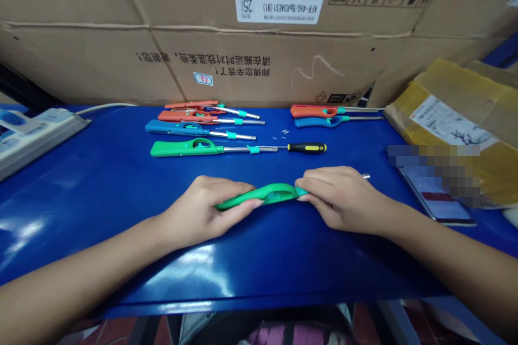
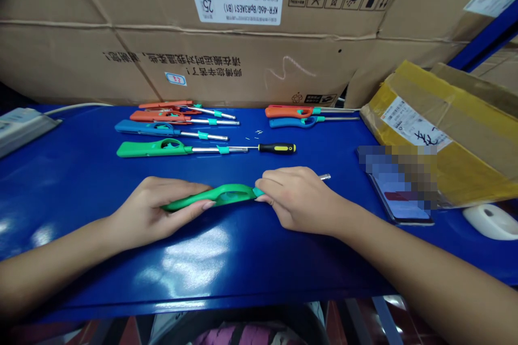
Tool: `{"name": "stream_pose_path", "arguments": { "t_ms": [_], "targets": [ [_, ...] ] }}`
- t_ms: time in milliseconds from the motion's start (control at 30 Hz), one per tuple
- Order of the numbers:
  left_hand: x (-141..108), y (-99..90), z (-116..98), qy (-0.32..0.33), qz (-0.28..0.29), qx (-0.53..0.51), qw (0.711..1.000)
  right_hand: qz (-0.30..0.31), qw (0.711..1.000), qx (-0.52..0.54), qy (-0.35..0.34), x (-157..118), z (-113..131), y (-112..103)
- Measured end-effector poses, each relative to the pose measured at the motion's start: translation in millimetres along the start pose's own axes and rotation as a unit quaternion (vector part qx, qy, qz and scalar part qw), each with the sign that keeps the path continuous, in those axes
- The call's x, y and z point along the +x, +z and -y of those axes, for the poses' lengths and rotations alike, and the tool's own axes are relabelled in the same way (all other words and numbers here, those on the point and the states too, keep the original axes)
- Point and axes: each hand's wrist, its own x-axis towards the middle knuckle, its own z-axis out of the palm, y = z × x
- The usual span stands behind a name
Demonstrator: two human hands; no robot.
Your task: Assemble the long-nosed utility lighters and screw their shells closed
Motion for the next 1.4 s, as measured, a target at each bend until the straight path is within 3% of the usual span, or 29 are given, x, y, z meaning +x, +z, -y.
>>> {"name": "stream_pose_path", "arguments": {
  "t_ms": [233,433,733,1167,1400],
  "targets": [
    [-3.3,1.3,1.8,0.042,0.001,0.013,0.999,0.034,0.998,0.045,0.022,1.7,3.7,0.6],
    [0.3,-0.2,4.9,0.043,0.039,0.026,0.998,0.077,0.996,-0.006,0.037,3.8,3.7,2.1],
    [5.8,-11.1,10.1,-0.029,0.138,0.034,0.989,0.044,0.996,0.011,0.077,6.4,-7.4,-5.3],
    [9.4,-14.3,22.8,-0.084,0.074,-0.021,0.993,0.058,0.990,0.019,0.130,4.1,-27.1,-9.5],
    [8.4,-2.6,15.9,-0.148,0.068,-0.103,0.981,0.068,0.991,0.067,0.096,6.7,-18.0,-3.5]
  ]
}}
